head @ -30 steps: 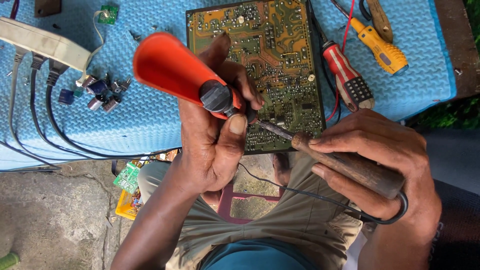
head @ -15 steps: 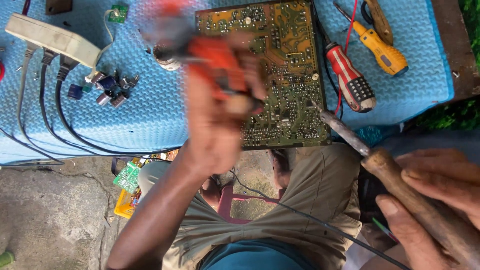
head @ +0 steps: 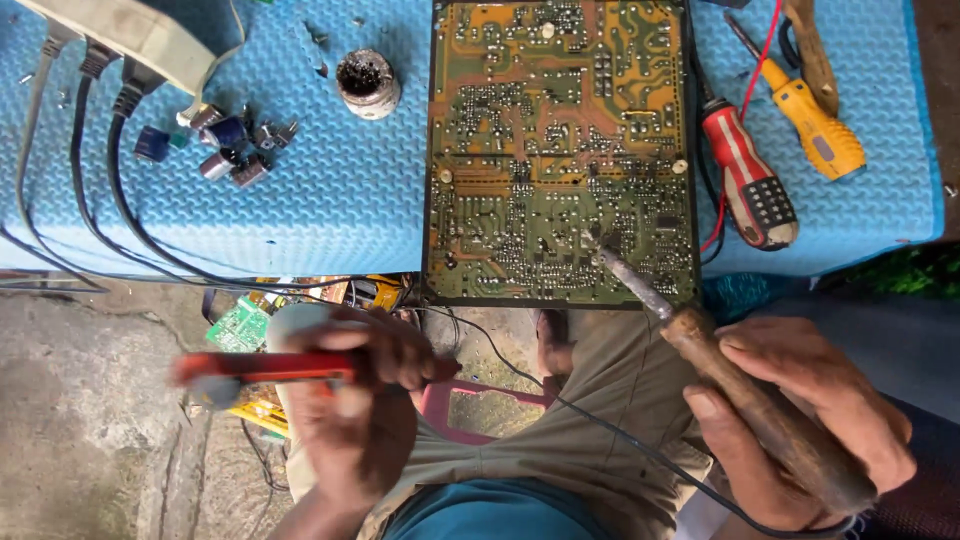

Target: Desoldering electronic components from a printed circuit board using a soldering iron and a manual desoldering pump.

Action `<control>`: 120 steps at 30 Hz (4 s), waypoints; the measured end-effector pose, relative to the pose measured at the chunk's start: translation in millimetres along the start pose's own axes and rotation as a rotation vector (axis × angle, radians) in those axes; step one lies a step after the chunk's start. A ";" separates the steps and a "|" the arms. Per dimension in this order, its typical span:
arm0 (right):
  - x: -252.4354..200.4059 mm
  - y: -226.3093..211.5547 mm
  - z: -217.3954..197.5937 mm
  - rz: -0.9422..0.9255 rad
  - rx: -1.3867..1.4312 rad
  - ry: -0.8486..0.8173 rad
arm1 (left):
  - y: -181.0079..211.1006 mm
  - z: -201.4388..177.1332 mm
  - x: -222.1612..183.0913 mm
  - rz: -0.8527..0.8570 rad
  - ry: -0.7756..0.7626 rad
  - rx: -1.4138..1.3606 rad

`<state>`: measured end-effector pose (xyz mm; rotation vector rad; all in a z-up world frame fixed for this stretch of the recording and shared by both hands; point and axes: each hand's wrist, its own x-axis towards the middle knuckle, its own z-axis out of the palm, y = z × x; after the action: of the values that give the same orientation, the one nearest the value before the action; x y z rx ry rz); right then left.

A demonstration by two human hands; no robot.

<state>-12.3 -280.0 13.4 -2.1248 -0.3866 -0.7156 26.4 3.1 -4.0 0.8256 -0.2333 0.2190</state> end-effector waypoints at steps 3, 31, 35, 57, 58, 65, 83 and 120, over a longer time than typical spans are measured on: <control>-2.6 -12.1 16.5 0.132 -0.065 0.130 | -24.4 -10.0 -19.7 -0.016 0.042 0.151; -28.1 8.4 30.2 -0.031 -0.069 0.217 | 20.3 -26.2 11.9 -0.222 0.072 0.653; -28.6 22.7 29.3 -0.166 -0.065 0.211 | 46.1 -20.2 52.4 0.109 -0.136 1.216; -9.4 8.2 33.0 -0.248 -0.290 0.085 | -168.9 -72.1 388.9 0.404 -0.778 2.329; -7.1 10.4 37.0 -0.251 -0.287 0.082 | -151.3 -63.5 374.8 0.400 -0.772 2.332; 19.3 17.3 58.7 -0.376 -0.377 0.093 | -60.9 -34.3 286.8 0.340 -0.525 1.663; 63.8 4.7 40.1 -0.368 -0.369 0.152 | -59.5 -30.9 50.0 0.009 0.050 0.383; 74.8 -8.3 48.7 -0.293 -0.165 0.113 | -107.6 14.7 48.2 -0.376 0.138 -0.312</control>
<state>59.8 -234.5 40.9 -2.1919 -0.6027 -1.0628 100.9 -73.8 -55.6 0.5287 0.0215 -0.1129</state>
